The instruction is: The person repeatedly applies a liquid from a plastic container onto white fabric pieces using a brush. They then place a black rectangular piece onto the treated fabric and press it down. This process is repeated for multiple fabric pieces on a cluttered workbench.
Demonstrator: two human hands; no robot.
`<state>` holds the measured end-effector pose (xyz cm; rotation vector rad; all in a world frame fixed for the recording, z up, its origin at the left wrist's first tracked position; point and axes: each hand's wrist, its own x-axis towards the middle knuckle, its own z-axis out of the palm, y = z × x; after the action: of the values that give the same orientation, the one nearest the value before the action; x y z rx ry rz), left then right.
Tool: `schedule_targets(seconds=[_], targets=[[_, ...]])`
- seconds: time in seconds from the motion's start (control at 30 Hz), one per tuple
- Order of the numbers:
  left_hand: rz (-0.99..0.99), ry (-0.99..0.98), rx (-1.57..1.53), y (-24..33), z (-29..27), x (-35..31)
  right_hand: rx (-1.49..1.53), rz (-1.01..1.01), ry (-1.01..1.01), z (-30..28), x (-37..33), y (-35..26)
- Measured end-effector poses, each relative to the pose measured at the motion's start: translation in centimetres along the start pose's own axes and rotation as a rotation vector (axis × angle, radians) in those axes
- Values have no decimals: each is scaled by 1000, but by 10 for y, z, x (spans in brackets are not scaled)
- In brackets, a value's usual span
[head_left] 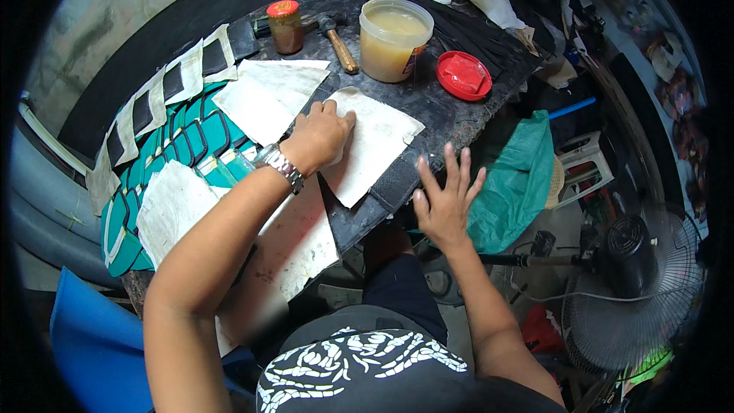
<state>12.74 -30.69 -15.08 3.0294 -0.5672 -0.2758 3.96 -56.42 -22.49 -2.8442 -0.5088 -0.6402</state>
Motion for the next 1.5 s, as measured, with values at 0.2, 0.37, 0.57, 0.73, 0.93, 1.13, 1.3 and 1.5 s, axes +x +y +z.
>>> schedule_targets(seconds=[0.2, 0.37, 0.57, 0.73, 0.93, 1.13, 1.3, 1.5], targets=[[-256, 49, -20, 0, 2, 0, 186, -138, 178, -3, 4, 11], [-339, 138, -188, -6, 7, 0, 29, -183, -62, 0, 35, 22], [-381, 340, -461, -18, 19, -6, 219, -300, -386, -12, 17, 0], [-397, 376, -504, -22, 32, -5, 895, 13, -217, -19, 39, 7], [-336, 471, -545, -22, 37, -12, 143, 15, -227, 3, 84, 6], [-317, 447, -536, -19, 38, -14, -155, -169, -182, 4, 60, -15], [-297, 424, -566, -21, 38, -14, -152, -159, -151, 2, 66, -2], [-256, 422, -734, -31, 40, -13, -134, -203, -276, 8, 85, 16]])
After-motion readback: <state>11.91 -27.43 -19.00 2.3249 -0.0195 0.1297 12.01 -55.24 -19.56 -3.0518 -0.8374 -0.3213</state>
